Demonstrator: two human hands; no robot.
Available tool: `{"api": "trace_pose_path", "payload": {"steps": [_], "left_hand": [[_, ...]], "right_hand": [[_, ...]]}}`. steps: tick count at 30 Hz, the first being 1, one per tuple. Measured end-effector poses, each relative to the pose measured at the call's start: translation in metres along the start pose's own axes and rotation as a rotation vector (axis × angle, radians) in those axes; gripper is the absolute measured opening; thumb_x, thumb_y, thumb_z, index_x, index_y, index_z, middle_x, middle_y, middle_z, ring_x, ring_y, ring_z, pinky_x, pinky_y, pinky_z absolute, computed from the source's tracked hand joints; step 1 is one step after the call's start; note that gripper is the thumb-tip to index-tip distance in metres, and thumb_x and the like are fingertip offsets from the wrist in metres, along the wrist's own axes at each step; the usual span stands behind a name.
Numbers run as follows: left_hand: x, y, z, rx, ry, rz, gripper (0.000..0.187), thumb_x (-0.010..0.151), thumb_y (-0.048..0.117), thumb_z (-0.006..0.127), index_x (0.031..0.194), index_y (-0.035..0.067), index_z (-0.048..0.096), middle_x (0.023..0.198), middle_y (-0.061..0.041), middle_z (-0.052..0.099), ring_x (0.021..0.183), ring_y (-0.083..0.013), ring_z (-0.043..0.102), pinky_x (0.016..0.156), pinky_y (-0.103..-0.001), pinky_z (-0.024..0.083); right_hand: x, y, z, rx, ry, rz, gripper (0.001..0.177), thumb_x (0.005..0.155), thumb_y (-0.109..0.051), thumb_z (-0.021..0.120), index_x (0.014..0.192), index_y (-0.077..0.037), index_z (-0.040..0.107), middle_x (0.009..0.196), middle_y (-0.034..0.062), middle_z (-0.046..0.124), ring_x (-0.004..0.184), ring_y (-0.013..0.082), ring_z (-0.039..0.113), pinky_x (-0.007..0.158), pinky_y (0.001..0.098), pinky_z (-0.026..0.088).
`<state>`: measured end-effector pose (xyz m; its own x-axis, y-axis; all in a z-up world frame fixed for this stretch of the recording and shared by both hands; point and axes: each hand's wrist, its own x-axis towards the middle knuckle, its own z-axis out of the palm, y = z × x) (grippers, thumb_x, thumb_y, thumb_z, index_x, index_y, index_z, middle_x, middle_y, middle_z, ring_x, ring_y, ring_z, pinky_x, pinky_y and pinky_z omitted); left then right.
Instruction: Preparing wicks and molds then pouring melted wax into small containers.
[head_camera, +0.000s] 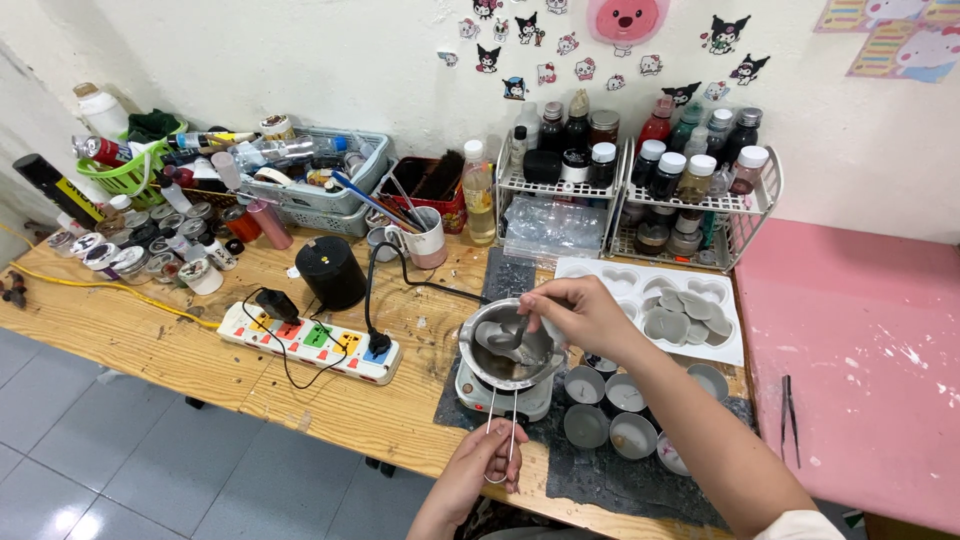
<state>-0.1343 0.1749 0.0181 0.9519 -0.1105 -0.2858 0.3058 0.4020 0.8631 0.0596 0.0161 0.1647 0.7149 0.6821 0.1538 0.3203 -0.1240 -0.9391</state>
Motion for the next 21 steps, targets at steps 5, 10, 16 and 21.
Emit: {"api": "trace_pose_path", "payload": {"steps": [5, 10, 16, 21], "left_hand": [[0.002, -0.002, -0.007, 0.020, -0.021, 0.020, 0.036, 0.111, 0.029, 0.037, 0.106, 0.002, 0.060, 0.065, -0.003, 0.058, 0.054, -0.0110, 0.059, 0.051, -0.022, 0.046], [0.001, -0.001, -0.010, 0.027, -0.037, 0.021, 0.035, 0.110, 0.028, 0.036, 0.106, 0.002, 0.060, 0.064, -0.003, 0.058, 0.054, -0.0112, 0.059, 0.051, -0.023, 0.047], [0.001, 0.000, -0.013, 0.037, -0.011, 0.007, 0.036, 0.109, 0.028, 0.036, 0.106, 0.002, 0.060, 0.064, -0.003, 0.057, 0.053, -0.0108, 0.057, 0.054, -0.024, 0.050], [-0.001, 0.001, -0.017, 0.021, -0.006, 0.025, 0.038, 0.109, 0.029, 0.036, 0.108, 0.001, 0.062, 0.064, -0.002, 0.056, 0.053, -0.0102, 0.056, 0.059, -0.025, 0.055]], "right_hand": [[0.009, 0.001, 0.012, -0.118, -0.047, 0.011, 0.026, 0.099, -0.024, 0.063, 0.098, -0.004, 0.080, 0.068, 0.0011, 0.075, 0.044, 0.0050, 0.057, 0.038, 0.0247, 0.047], [0.011, 0.001, 0.015, -0.155, -0.068, 0.063, 0.029, 0.099, -0.027, 0.063, 0.096, -0.004, 0.080, 0.068, 0.0014, 0.075, 0.042, 0.0059, 0.056, 0.039, 0.0248, 0.047], [0.011, 0.000, 0.016, -0.136, -0.075, 0.060, 0.028, 0.097, -0.027, 0.062, 0.098, -0.006, 0.080, 0.070, -0.0006, 0.076, 0.042, 0.0059, 0.056, 0.038, 0.0253, 0.047], [0.010, 0.007, 0.012, -0.169, -0.095, 0.049, 0.029, 0.098, -0.029, 0.064, 0.096, -0.005, 0.081, 0.068, 0.0002, 0.075, 0.042, 0.0052, 0.057, 0.039, 0.0243, 0.048]]}}
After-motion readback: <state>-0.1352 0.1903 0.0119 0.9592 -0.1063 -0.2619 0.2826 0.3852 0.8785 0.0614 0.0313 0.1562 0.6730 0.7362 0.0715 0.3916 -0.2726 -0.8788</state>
